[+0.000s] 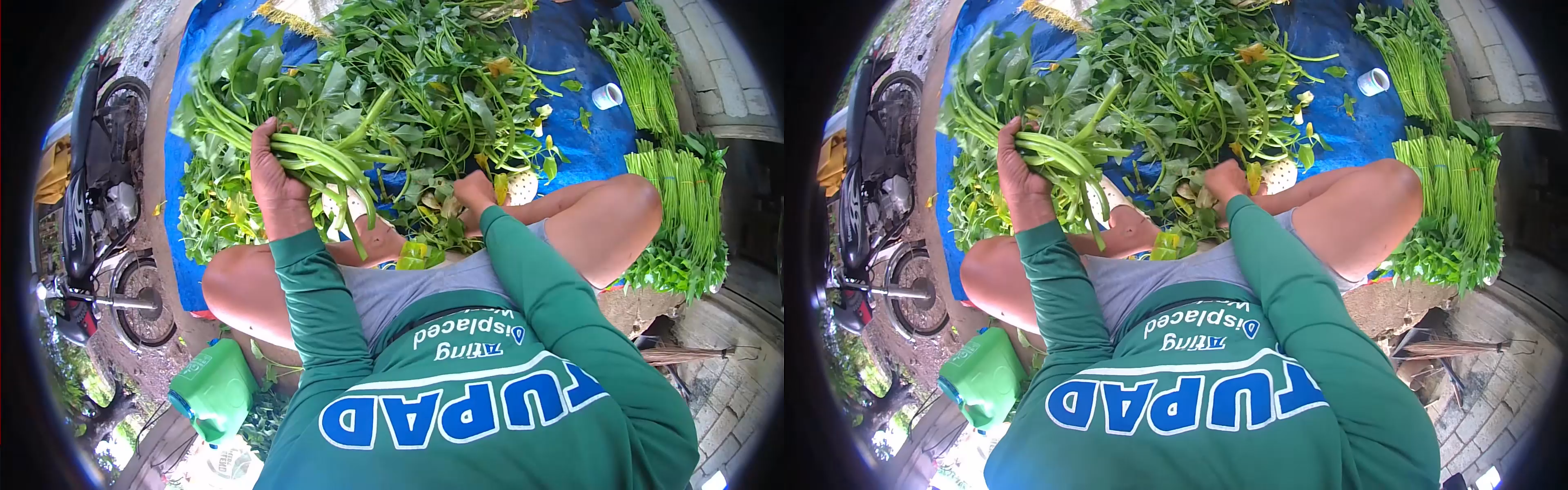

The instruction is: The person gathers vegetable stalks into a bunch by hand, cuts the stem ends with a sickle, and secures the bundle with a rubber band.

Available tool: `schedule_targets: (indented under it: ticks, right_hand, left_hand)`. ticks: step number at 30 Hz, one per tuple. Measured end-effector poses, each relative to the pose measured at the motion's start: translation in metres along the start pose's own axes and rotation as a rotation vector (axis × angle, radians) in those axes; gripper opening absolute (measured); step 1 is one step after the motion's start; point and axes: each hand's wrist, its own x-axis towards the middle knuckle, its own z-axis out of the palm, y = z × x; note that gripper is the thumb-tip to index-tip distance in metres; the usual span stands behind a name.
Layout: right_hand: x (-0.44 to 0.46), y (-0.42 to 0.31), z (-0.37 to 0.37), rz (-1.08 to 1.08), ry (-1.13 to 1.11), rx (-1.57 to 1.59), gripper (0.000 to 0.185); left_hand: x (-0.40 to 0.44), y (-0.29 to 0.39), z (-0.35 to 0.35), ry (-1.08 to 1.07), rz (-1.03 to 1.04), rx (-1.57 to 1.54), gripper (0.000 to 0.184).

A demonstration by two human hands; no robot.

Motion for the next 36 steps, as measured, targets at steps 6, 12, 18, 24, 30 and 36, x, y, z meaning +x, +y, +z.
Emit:
schedule_targets:
  ticks: [6, 12, 18, 24, 30, 36]
  right_hand:
    - [0.030, 0.020, 0.015, -0.275, 0.169, 0.062, 0.042]
    - [-0.043, -0.032, -0.074, -0.417, -0.182, 0.399, 0.038]
    - [-0.092, -0.036, -0.179, -0.189, -0.690, 0.969, 0.027]
    - [-0.124, -0.026, -0.213, -0.268, -0.506, 1.039, 0.023]
    - [-0.137, -0.048, -0.223, -0.458, -0.067, 0.877, 0.032]
    - [-0.150, -0.087, -0.221, -0.719, 0.541, 0.415, 0.029]
  left_hand:
    - [0.001, -0.004, -0.001, 0.007, -0.030, 0.031, 0.015]
    - [0.004, -0.009, -0.004, 0.031, -0.045, 0.135, 0.017]
    - [0.005, -0.016, 0.000, -0.037, -0.123, 0.166, 0.018]
    - [0.000, -0.033, 0.002, -0.108, -0.170, 0.338, 0.019]
    - [-0.027, -0.065, 0.023, -0.194, -0.157, 0.518, 0.020]
    - [-0.038, -0.100, 0.026, -0.241, -0.186, 0.518, 0.020]
